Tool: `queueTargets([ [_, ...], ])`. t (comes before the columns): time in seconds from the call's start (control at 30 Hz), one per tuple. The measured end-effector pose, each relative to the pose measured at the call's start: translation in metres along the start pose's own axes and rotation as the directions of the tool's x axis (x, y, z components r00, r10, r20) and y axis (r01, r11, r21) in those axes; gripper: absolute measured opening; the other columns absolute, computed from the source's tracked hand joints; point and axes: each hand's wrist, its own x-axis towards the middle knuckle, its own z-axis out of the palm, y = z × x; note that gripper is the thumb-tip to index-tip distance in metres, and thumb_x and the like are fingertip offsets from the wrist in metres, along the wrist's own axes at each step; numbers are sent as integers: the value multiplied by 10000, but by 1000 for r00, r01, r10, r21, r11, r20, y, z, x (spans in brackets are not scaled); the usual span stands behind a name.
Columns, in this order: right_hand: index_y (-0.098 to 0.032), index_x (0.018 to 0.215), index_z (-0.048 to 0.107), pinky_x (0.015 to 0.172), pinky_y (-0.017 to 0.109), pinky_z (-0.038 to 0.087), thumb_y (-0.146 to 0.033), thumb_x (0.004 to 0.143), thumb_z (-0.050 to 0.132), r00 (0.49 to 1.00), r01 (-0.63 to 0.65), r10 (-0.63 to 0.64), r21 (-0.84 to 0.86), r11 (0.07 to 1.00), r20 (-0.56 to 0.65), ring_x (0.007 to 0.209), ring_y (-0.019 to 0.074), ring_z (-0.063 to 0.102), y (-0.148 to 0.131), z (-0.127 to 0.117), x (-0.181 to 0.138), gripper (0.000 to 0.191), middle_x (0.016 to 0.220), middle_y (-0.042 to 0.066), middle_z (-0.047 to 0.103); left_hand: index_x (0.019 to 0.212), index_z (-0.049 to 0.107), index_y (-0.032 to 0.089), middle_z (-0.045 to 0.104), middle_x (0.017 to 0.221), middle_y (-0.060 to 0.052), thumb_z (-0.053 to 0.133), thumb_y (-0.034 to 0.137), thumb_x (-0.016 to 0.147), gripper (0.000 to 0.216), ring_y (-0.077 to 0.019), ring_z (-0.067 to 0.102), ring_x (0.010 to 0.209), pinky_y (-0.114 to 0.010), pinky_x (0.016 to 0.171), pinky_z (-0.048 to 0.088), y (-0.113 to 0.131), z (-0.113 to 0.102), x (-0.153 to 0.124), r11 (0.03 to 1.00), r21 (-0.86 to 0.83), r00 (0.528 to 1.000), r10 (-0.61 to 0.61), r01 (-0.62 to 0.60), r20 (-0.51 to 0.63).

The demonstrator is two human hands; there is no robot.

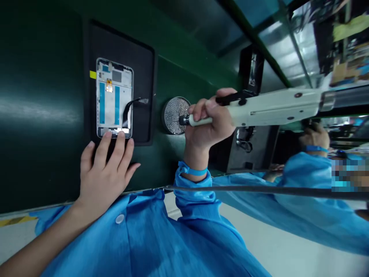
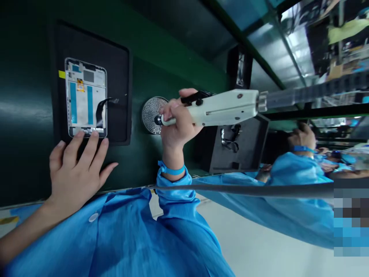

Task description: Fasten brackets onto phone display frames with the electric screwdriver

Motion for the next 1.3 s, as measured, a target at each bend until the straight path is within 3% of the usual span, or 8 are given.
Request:
queueTargets([
  [0.13, -289, 1600, 552, 741, 580, 515, -752, 1067, 216, 899, -49, 95, 119, 992, -427, 629, 307, 573, 47, 25, -9, 781, 706, 26, 515, 1850, 195, 227, 387, 1811, -174, 765, 428, 1063, 992, -516, 445, 1657, -766, 1351, 340, 0, -1, 1, 1000, -5, 1000, -9, 9, 11],
  [0.3, -296, 1641, 567, 828, 608, 490, -760, 1020, 416, 968, -143, 132, -36, 989, -215, 734, 341, 588, 62, 28, -11, 790, 768, 75, 603, 1854, 166, 289, 341, 1835, -145, 766, 414, 1061, 1003, -503, 432, 1671, -785, 1357, 319, 0, -2, 0, 998, -58, 998, -36, 39, 53],
  [0.5, -339, 1549, 657, 910, 670, 476, -733, 1006, 463, 969, -201, 194, -31, 979, -153, 825, 392, 632, 59, 27, -11, 698, 693, 76, 592, 1858, 89, 258, 342, 1835, -172, 766, 420, 1061, 1059, -524, 424, 1667, -799, 1332, 321, 1, -3, 1, 999, -37, 998, -23, 26, 57],
  [0.7, -296, 1660, 538, 861, 653, 499, -717, 1062, 136, 931, -245, 233, -9, 969, -282, 762, 378, 614, 57, 27, -11, 835, 703, 89, 609, 1856, 98, 217, 355, 1826, -195, 758, 414, 1065, 1049, -546, 439, 1651, -807, 1298, 345, 1, -3, 1, 1000, -14, 999, -3, 4, 53],
  [0.87, -263, 1784, 337, 859, 659, 493, -759, 1040, 122, 934, -222, 220, 24, 975, -283, 771, 385, 600, 43, 22, -12, 920, 774, 112, 664, 1857, 108, 230, 357, 1828, -194, 753, 393, 1068, 1032, -531, 439, 1656, -805, 1326, 328, 1, -2, 1, 999, -49, 999, -10, 12, 47],
  [0.97, -277, 1742, 361, 800, 605, 479, -771, 1023, 25, 942, -164, 150, -23, 986, -299, 692, 346, 567, 53, 29, -10, 935, 792, 94, 614, 1856, 156, 275, 367, 1829, -178, 764, 373, 1058, 1008, -517, 430, 1667, -800, 1358, 303, 2, -2, 0, 996, -82, 998, -42, 46, 51],
  [1.1, -316, 1502, 508, 700, 553, 448, -838, 977, 247, 860, -46, 93, 105, 993, -501, 581, 274, 424, 70, 39, -6, 785, 714, 16, 456, 1832, 279, 296, 380, 1831, -158, 771, 358, 1052, 925, -500, 400, 1690, -780, 1390, 289, 3, -1, 0, 991, -123, 998, -57, 61, 39],
  [1.3, -357, 1269, 583, 662, 533, 425, -799, 964, 421, 822, -19, 115, 175, 984, -557, 559, 264, 371, 50, 43, -3, 560, 616, -34, 291, 1824, 305, 261, 394, 1821, -178, 756, 329, 1061, 889, -505, 401, 1686, -783, 1377, 321, 4, 0, 0, 991, -118, 998, -52, 55, 34],
])
